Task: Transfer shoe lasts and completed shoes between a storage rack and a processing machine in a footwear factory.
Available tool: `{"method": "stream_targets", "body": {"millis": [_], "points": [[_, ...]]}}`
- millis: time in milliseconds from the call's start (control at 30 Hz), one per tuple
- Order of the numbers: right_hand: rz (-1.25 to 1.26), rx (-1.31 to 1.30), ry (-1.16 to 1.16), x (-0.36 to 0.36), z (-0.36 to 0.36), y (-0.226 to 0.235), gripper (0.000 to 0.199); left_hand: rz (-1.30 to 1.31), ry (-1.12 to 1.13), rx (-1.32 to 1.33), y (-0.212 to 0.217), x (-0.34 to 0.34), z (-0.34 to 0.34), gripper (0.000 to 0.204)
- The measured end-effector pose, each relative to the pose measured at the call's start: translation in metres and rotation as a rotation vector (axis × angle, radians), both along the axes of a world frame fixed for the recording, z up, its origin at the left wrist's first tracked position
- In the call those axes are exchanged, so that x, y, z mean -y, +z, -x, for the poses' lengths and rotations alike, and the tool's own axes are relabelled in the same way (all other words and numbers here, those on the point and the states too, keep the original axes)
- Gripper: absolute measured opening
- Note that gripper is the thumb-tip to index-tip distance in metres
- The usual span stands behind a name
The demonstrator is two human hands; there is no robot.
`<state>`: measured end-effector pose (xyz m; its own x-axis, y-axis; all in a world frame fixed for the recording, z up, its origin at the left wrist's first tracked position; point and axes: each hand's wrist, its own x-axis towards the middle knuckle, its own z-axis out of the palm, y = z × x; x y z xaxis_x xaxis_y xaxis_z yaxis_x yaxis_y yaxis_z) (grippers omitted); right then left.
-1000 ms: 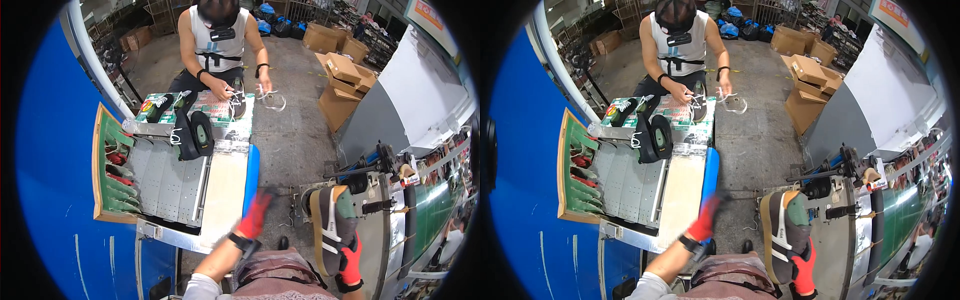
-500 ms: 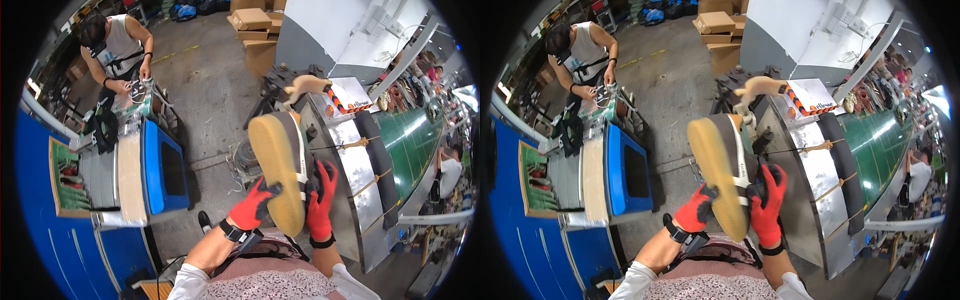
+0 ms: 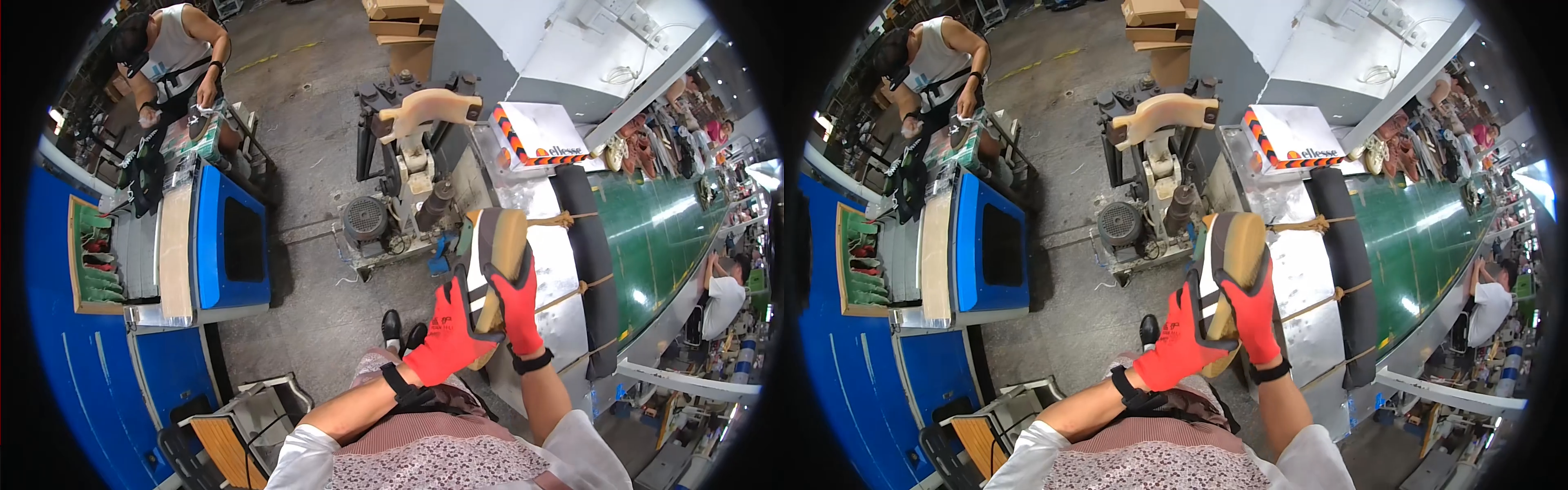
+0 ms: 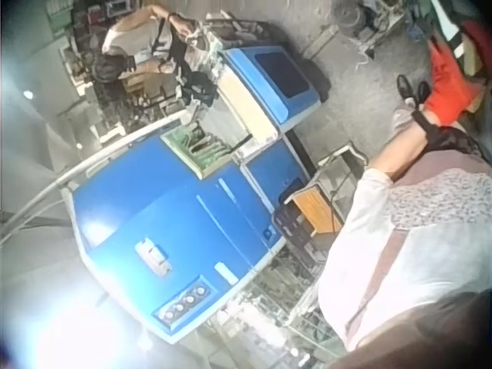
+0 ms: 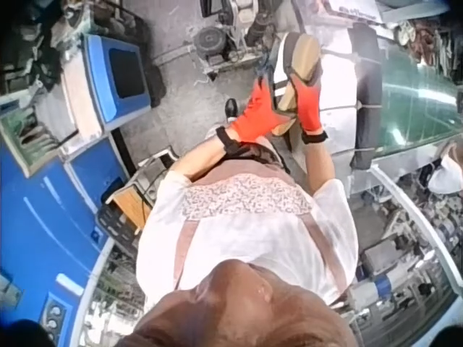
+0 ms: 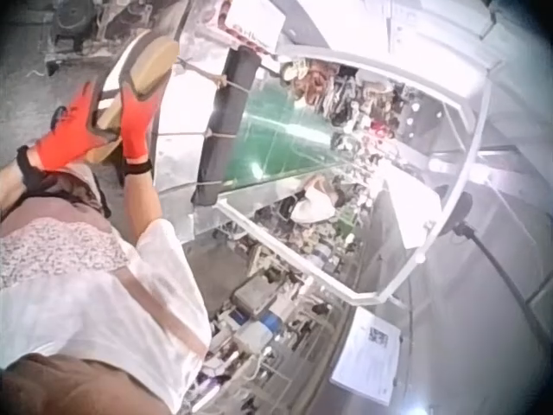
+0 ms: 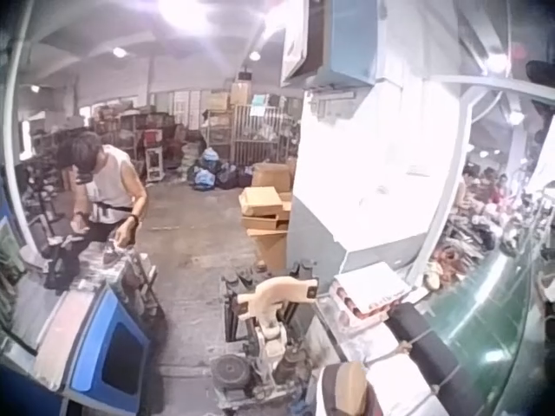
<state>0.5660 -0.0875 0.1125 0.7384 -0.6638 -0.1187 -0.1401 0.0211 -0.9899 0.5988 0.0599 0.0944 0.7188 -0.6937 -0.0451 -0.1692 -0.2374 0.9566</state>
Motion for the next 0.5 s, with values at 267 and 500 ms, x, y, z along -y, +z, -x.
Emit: {"method": "stream_targets", "body": {"millis": [267, 500], "points": [[0.532, -0.123, 0.172, 0.053, -0.102, -0.005, 0.09, 0.165, 0.274, -0.163, -0.029, 0.051, -0.065, 0.108], [1.004, -0.418, 0.349, 0.048, -0.14, 0.021, 0.1, 0.334, 0.178, -0.808, -0.036, 0.057, -0.079, 0.121]]}}
